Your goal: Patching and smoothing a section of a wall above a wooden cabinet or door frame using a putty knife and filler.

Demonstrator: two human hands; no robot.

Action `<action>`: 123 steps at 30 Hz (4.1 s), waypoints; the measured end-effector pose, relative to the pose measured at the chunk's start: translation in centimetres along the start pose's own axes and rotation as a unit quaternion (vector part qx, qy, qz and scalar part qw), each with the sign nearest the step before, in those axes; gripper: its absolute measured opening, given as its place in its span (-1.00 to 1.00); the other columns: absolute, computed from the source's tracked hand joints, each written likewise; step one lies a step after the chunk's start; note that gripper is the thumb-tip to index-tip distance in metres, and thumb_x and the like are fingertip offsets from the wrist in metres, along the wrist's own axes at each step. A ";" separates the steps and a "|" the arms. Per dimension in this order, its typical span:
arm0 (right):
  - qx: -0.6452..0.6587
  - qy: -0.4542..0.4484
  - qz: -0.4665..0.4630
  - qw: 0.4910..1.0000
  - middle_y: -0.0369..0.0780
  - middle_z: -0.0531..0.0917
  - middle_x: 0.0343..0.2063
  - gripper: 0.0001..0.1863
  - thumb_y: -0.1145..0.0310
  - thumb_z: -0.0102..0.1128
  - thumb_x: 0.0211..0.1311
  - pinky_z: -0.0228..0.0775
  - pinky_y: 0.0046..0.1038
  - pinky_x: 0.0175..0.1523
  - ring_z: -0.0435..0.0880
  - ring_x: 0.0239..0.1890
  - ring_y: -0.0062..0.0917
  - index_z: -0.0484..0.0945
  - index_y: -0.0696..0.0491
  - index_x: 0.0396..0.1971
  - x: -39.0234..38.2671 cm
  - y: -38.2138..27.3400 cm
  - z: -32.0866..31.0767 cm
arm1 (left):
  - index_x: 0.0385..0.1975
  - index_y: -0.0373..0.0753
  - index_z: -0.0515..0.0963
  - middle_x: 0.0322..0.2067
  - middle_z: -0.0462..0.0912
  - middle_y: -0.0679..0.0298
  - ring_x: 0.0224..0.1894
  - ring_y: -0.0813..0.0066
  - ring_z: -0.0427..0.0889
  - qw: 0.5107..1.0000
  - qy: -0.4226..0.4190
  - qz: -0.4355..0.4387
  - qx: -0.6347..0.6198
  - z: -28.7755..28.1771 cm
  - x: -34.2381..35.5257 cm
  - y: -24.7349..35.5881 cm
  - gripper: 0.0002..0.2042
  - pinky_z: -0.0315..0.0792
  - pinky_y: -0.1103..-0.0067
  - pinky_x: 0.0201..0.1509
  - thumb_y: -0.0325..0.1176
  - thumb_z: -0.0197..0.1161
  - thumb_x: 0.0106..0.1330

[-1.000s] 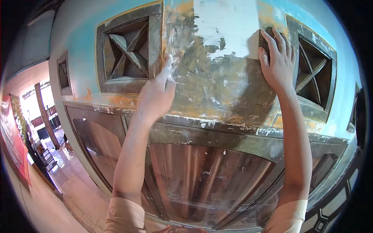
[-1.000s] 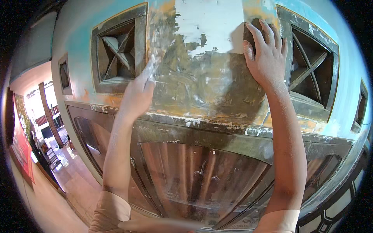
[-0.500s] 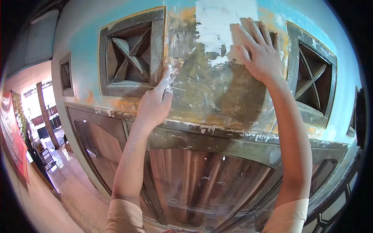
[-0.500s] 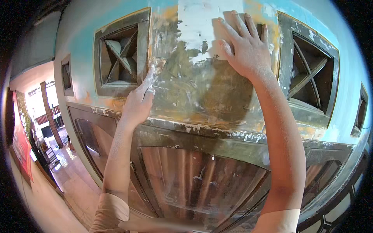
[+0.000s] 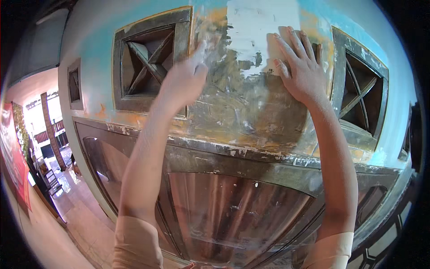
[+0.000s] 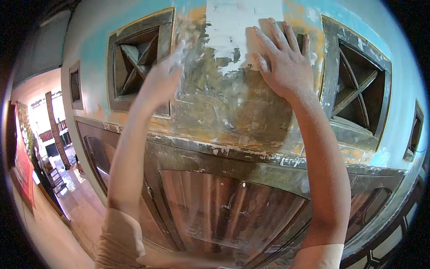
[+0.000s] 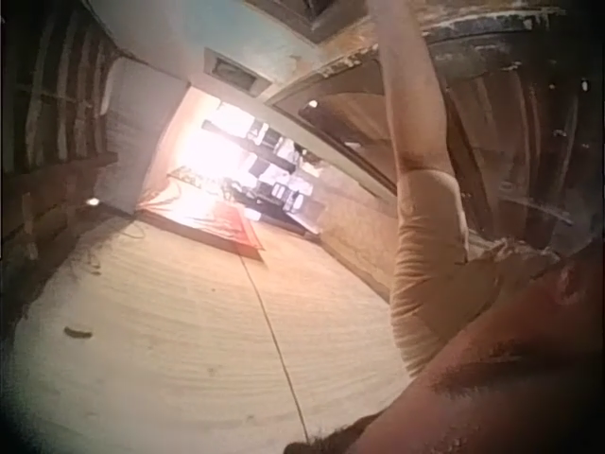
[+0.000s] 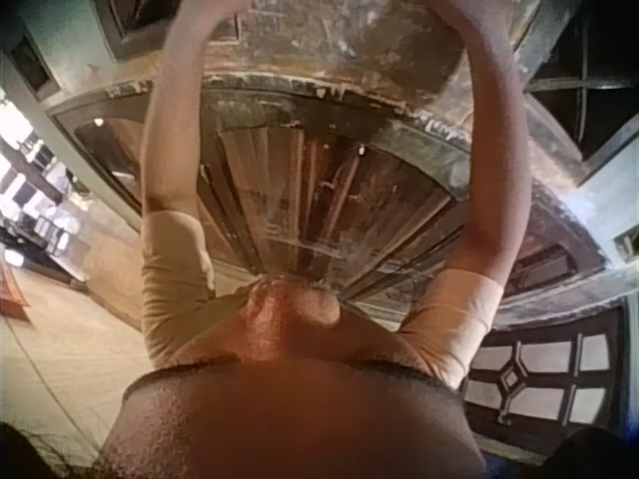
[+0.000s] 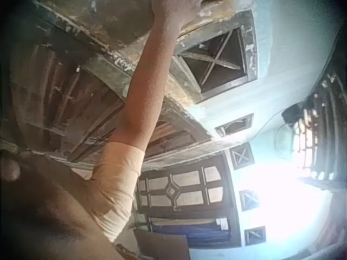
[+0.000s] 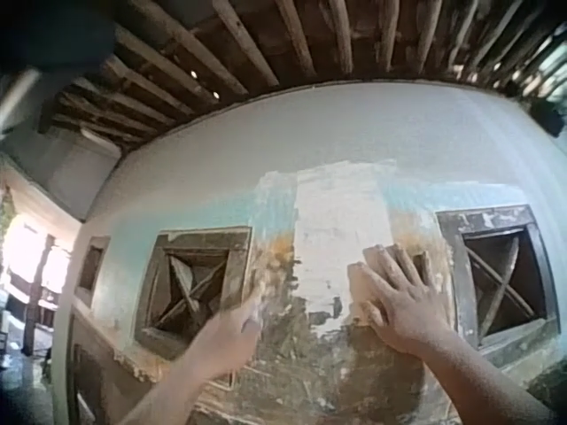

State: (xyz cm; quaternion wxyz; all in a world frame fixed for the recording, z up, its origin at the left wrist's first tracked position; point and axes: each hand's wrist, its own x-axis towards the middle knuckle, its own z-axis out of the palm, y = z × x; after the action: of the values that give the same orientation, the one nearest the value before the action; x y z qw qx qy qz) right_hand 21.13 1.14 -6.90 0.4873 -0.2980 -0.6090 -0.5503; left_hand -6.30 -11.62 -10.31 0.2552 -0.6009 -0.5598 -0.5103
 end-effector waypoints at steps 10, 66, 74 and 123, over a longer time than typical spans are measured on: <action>0.002 -0.025 0.006 1.000 -0.33 0.07 0.58 -0.37 -0.13 -0.09 0.52 -0.31 0.13 0.63 -0.06 0.63 -0.28 0.13 -0.48 0.53 -0.3 0.1 -0.6 | -0.01 -0.37 0.54 -0.48 0.58 0.21 -0.46 0.34 0.54 0.995 0.001 0.097 0.019 -2.7 14.2 1.1 -0.54 0.46 0.29 -0.26 -0.02 -0.04 0.55; 0.048 0.000 0.052 0.997 -0.29 0.29 0.49 -0.40 0.09 0.20 0.38 -0.11 0.13 0.57 0.17 0.55 -0.18 0.38 -0.39 0.42 -4.5 -2.0 -1.8 | 0.57 -0.04 0.06 -0.50 0.61 -0.27 -0.35 -0.33 0.63 0.989 -0.104 0.029 0.100 0.0 -10.0 -5.4 -0.25 0.48 -0.03 -0.12 -0.36 0.05 0.31; 0.069 -0.079 0.093 0.990 -0.27 0.18 0.55 -0.38 0.08 0.14 0.37 -0.26 0.22 0.57 0.06 0.58 -0.10 0.37 -0.35 0.44 -14.5 -4.0 -3.7 | 0.58 -0.18 -0.04 -0.53 0.67 -0.11 -0.49 -0.16 0.66 0.989 -0.141 0.011 0.051 5.4 -17.6 -6.2 -0.21 0.56 0.06 -0.30 -0.34 0.10 0.32; 0.035 0.057 0.041 0.997 -0.40 0.21 0.54 -0.43 -0.15 0.04 0.48 -0.31 0.23 0.58 0.03 0.60 -0.30 0.32 -0.49 0.45 -4.8 3.8 0.5 | 0.58 -0.13 -0.02 -0.48 0.65 -0.20 -0.34 -0.26 0.65 0.995 -0.070 -0.025 0.060 6.4 -7.7 10.2 -0.27 0.49 0.02 -0.11 -0.26 -0.01 0.39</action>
State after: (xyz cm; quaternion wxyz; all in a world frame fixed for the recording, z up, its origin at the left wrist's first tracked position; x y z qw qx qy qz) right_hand 26.05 3.24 -9.89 0.5532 -0.2734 -0.5868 -0.5242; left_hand 6.45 -11.66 -16.81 0.2382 -0.6048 -0.6204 -0.4388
